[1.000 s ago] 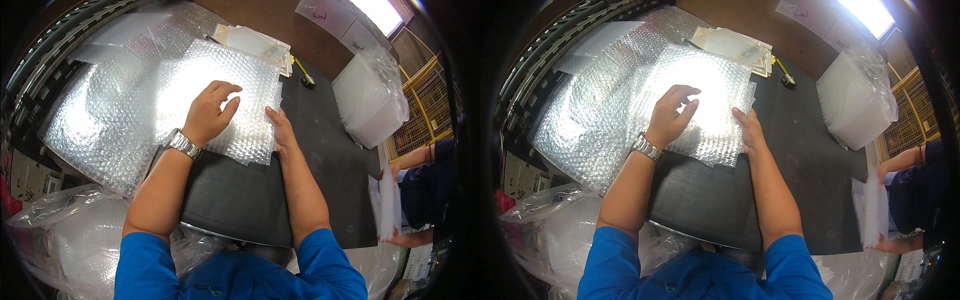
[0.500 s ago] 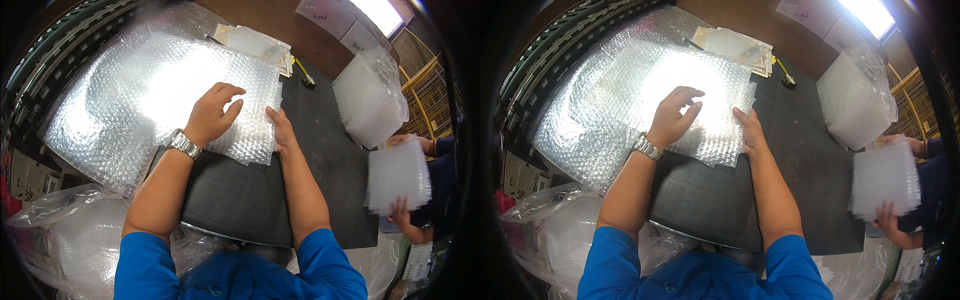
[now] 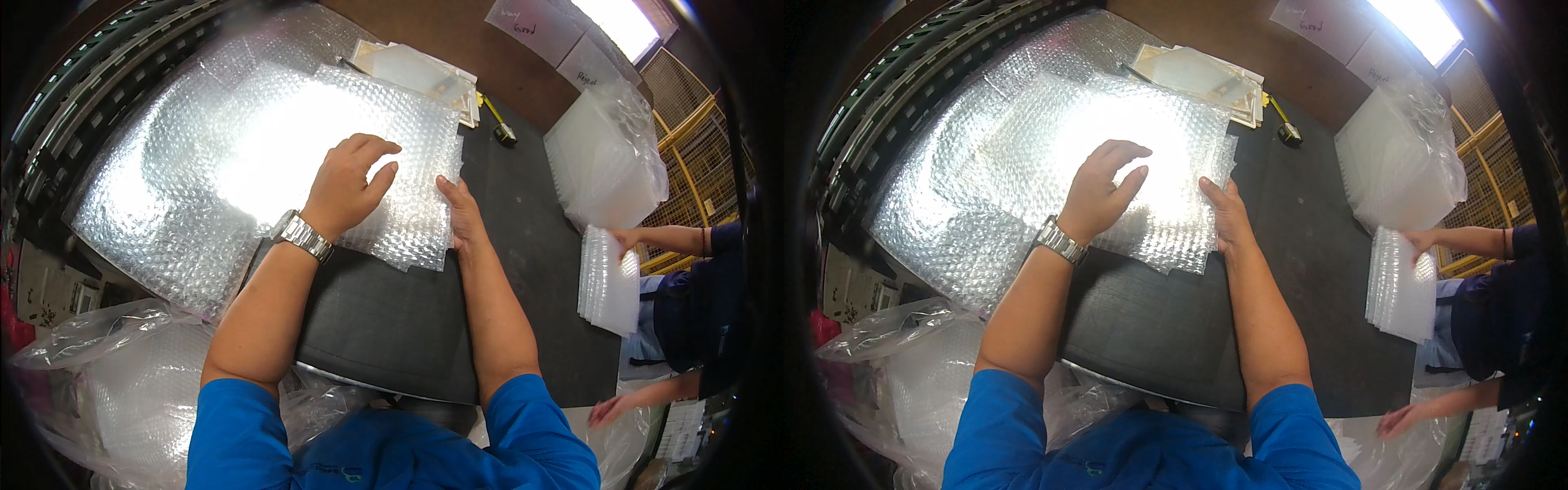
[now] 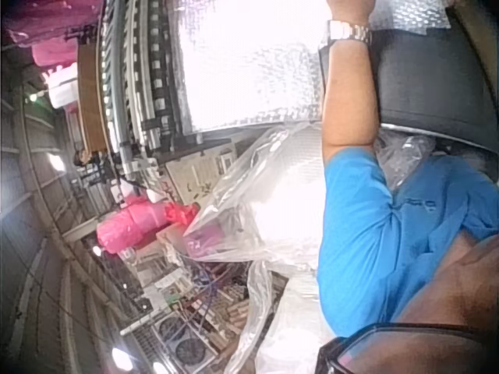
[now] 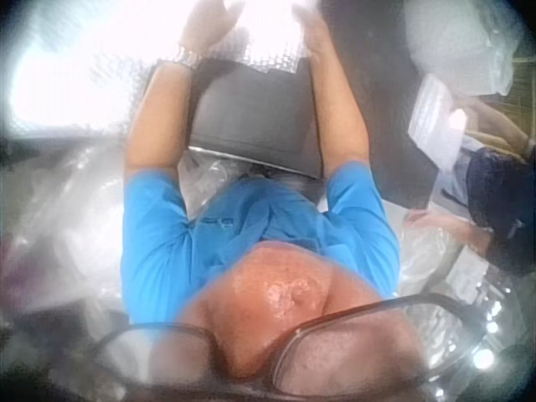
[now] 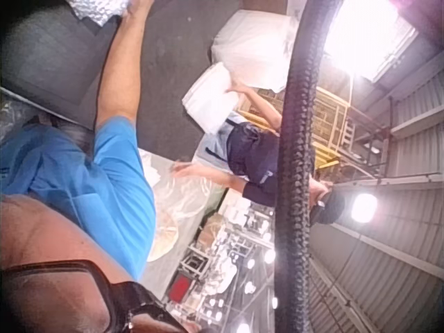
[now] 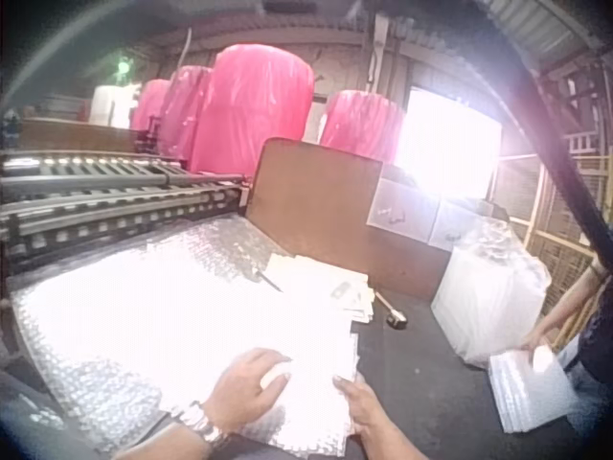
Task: The person stacks sheets of bubble wrap on a dark work table. They repeatedly pick up stacks of bubble wrap, align them, and place them down, occasionally smoothing the sheets with their hands. Another person is visible in the background handling similar materials.
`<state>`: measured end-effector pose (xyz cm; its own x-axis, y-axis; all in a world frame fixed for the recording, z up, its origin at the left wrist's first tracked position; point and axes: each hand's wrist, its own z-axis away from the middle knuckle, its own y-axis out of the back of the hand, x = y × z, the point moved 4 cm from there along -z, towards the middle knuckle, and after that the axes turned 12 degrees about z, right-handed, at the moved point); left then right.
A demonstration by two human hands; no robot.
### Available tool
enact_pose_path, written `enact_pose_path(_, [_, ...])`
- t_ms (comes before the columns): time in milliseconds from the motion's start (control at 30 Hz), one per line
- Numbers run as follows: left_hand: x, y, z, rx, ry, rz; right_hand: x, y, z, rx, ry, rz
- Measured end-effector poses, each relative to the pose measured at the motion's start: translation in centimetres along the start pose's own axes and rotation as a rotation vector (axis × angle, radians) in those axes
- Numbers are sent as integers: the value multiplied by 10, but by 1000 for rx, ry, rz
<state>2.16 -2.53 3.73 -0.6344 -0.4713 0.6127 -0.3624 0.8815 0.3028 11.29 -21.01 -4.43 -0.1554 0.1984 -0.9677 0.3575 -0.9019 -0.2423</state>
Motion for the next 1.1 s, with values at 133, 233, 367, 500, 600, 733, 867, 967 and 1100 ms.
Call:
enact_pose_path(133, [0, 1, 2, 18, -17, -197, 2, 2, -2, -24, 0, -7])
enact_pose_path(233, [-15, 8, 4, 127, 100, -543, 3, 4, -3, -28, 7, 2])
enact_pose_path(367, [-49, 27, 9, 133, 405, -673, 4, 8, -4, -10, 23, 16])
enact_pose_path(500, [-54, 19, 13, -63, 528, -624, 1, 7, -1, 12, 19, -3])
enact_pose_path(600, [-54, 3, 15, -101, 468, -611, -5, 6, 6, -1, 30, -91])
enact_pose_path(733, [-38, -16, 22, -163, 366, -641, -10, -2, 9, -14, 42, -214])
enact_pose_path(867, [-13, -38, 29, -343, 308, -632, -9, 4, 3, -55, 57, -164])
enact_pose_path(967, [0, -37, 37, -446, 319, -472, -17, 11, 19, 120, -18, -100])
enact_pose_path(1100, [12, 13, 48, 21, 279, -312, -24, 39, 54, 61, 2, -34])
